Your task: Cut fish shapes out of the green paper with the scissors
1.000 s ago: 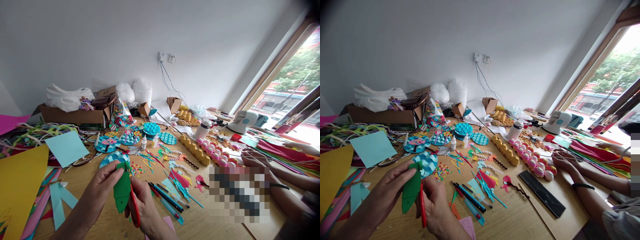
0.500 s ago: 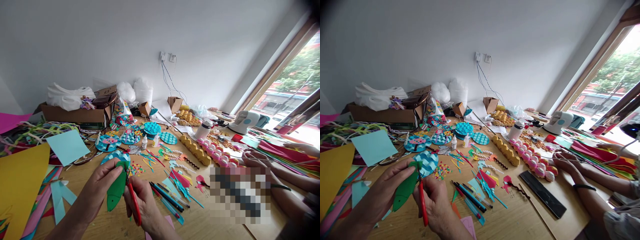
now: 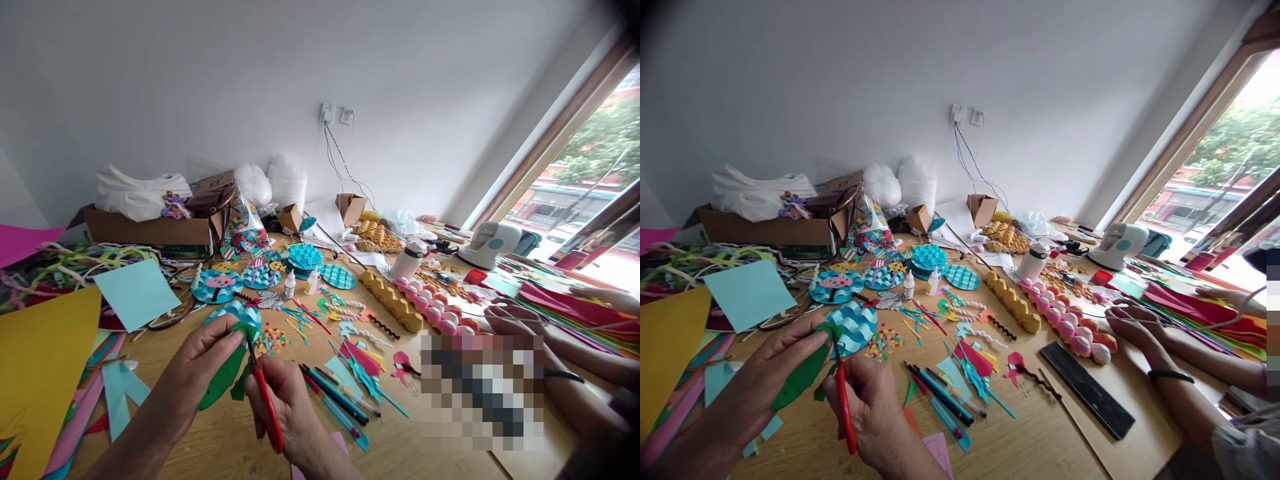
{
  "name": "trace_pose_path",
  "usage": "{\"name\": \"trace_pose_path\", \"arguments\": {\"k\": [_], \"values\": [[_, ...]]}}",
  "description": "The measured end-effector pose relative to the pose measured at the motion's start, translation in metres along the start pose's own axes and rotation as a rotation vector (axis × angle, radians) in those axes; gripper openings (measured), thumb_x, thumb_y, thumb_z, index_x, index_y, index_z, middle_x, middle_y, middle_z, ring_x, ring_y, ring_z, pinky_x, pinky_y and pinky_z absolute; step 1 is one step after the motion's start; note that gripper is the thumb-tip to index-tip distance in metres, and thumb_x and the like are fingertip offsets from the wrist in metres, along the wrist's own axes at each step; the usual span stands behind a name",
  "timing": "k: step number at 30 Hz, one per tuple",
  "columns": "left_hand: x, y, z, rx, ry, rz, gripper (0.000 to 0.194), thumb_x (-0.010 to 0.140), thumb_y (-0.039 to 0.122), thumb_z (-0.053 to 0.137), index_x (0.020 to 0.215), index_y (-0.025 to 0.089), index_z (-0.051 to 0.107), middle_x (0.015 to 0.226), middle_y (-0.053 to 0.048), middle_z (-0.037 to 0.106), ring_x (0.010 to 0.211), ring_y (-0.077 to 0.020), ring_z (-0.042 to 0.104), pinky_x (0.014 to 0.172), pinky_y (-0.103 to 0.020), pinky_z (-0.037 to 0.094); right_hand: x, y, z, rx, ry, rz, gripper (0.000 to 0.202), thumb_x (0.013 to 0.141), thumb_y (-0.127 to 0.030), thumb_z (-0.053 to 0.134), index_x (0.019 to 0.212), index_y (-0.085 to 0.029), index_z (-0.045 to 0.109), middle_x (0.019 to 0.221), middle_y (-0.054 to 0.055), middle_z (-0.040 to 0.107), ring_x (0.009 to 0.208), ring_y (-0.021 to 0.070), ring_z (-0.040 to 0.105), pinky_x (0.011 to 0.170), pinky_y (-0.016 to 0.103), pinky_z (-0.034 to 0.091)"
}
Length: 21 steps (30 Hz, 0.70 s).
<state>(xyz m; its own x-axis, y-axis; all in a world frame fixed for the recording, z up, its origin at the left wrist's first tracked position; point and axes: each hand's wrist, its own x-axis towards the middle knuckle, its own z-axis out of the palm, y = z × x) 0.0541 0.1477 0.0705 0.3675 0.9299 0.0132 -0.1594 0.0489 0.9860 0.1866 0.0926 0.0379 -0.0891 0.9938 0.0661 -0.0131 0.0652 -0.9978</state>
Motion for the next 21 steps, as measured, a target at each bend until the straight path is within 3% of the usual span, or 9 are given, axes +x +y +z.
{"name": "trace_pose_path", "arguments": {"k": [9,15,21], "values": [[-0.001,-0.001,-0.002,0.055,-0.045,0.018,0.03,0.077,0.044,0.069,0.06,0.022,0.057,0.056,0.006,0.044,0.052,-0.0118,0.04,0.045,-0.021,0.036,0.002,0.004,-0.001,0.079,-0.019,0.059,0.039,0.081,-0.049,0.063,0.062,-0.019,0.046,0.045,-0.008,0.042,0.034,0.0055,0.043,0.033,0.013,0.03],[0.0,0.002,-0.009,0.144,-0.091,-0.002,0.027,0.077,0.044,0.068,0.063,0.022,0.06,0.059,0.004,0.049,0.056,-0.0135,0.047,0.05,-0.023,0.042,0.002,0.003,-0.001,0.048,-0.018,0.067,0.037,0.08,-0.047,0.062,0.062,-0.019,0.045,0.044,-0.008,0.041,0.032,0.0044,0.039,0.031,0.013,0.028],[0.002,0.004,-0.019,0.211,0.012,-0.07,0.024,0.071,0.045,0.073,0.07,0.023,0.066,0.07,0.001,0.061,0.077,-0.0207,0.06,0.065,-0.026,0.049,0.001,0.0,-0.002,-0.018,-0.028,0.071,0.034,0.082,-0.044,0.06,0.062,-0.02,0.046,0.044,-0.008,0.041,0.031,0.005,0.038,0.031,0.014,0.026]]}}
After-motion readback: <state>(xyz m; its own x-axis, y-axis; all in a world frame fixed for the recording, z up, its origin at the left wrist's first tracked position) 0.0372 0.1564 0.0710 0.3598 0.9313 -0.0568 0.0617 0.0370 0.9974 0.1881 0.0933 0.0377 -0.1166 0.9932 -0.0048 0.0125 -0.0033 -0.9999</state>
